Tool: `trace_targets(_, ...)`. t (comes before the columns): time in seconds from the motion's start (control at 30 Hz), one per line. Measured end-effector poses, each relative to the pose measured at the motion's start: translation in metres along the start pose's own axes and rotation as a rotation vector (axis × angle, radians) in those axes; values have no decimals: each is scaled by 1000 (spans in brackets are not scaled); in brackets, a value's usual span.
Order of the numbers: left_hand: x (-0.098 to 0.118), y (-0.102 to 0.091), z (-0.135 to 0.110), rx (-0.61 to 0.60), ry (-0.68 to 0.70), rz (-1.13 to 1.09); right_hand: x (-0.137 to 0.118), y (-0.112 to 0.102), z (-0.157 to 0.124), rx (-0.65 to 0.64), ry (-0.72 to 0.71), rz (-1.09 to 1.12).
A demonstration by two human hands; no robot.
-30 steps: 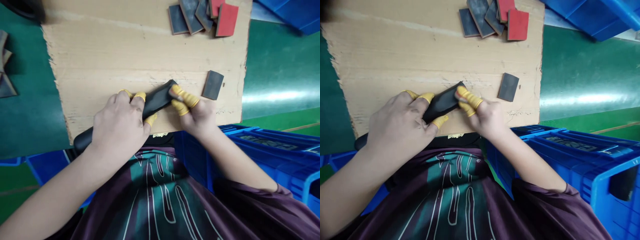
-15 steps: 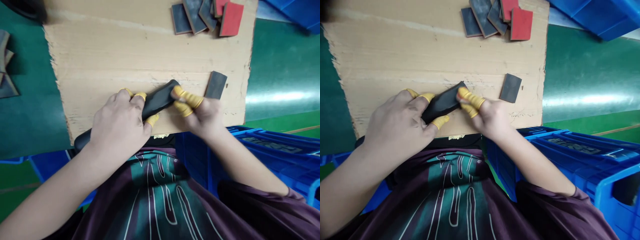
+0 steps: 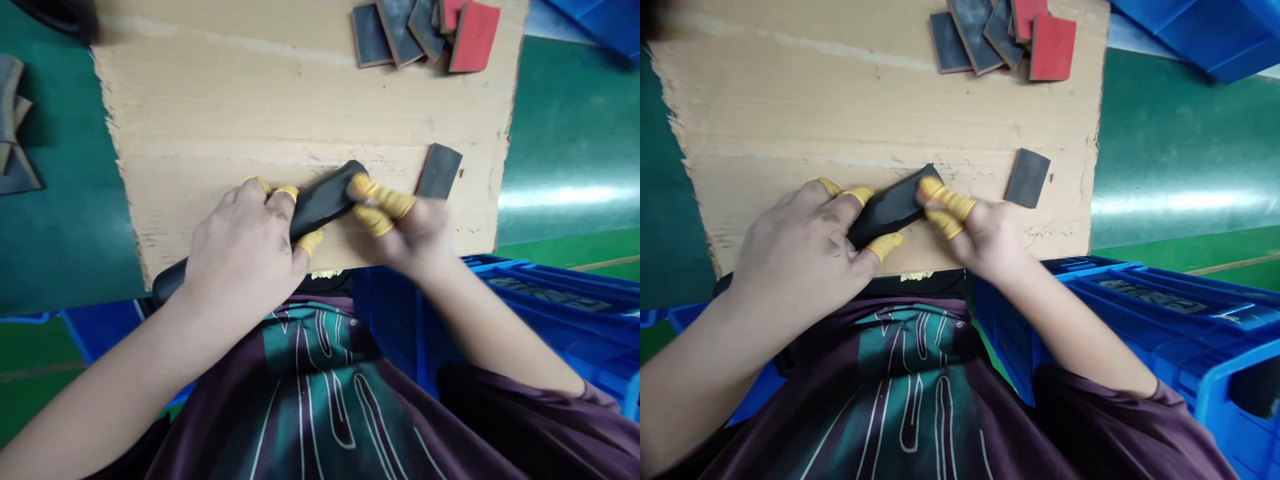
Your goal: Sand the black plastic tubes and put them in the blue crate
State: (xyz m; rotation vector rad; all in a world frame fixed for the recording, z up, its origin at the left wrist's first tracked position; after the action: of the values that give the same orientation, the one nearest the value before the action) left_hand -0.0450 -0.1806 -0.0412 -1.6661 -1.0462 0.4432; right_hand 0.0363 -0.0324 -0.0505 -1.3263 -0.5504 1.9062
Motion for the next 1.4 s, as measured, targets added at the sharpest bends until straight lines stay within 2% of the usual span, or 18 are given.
trace_targets(0.1, 0, 0, 0, 4, 4, -15, 2, -2, -1, 31, 30, 25)
trace_targets(0.2, 1, 0, 0, 0, -4, -19, 3, 3, -3, -30, 48, 34)
trace_targets(0.27, 1, 0, 1, -1, -10, -21, 3, 2, -3, 10, 67, 18)
trace_targets(0.33, 1, 0, 1, -3, -7, -14, -2, 1, -2, 51, 37, 29)
trace_targets(0.43, 1, -1, 0, 8, -3, 2, -11, 7, -2, 4, -32, 65)
trace_targets(0.5, 2, -1, -1, 14, -2, 4, -10, 7, -2, -6, 26, 48)
trace_targets(0.57, 3, -1, -2, 2, 0, 6, -6, 4, -2, 38, 95, 35)
trace_targets(0.63, 4, -1, -2, -9, 3, 20, -10, 4, -1, 42, 49, 79)
trace_targets(0.7, 5, -2, -3, -13, 4, 35, -12, 8, 0, -23, 16, 112)
trace_targets(0.73, 5, -2, -3, -13, 5, 41, -12, 9, 0, -47, 35, 112)
trace_targets(0.83, 6, -1, -5, -6, 3, 59, -8, 5, 1, 0, 163, 76)
trace_targets(0.87, 7, -1, -6, -1, 1, 69, -9, 4, 1, 4, 178, 77)
trace_targets(1.0, 10, 3, -11, 41, 14, 100, -15, 7, 1, -134, 181, 101)
trace_targets(1.1, 15, 4, -15, 123, 56, 104, -13, 2, 2, -77, 235, 62)
trace_targets(1.17, 16, 5, -17, 161, 77, 100, -14, 2, 3, -75, 212, 62)
trace_targets(1.23, 17, 5, -19, 179, 89, 92, -13, 4, 3, -102, 200, 85)
trace_targets(1.33, 17, 5, -20, 194, 92, 73, -7, 0, 3, -56, 254, 103)
trace_targets(1.4, 17, 5, -21, 192, 84, 48, -7, 1, 2, -75, 259, 114)
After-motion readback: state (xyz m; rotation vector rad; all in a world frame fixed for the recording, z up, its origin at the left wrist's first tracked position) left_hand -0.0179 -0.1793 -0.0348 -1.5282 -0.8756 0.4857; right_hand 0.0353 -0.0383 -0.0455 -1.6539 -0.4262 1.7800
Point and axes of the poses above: each hand's wrist, its own z-axis towards the middle knuckle, its own y-axis out of the palm, x = y × z, the point moved 6 cm from there along z, towards the middle knuckle
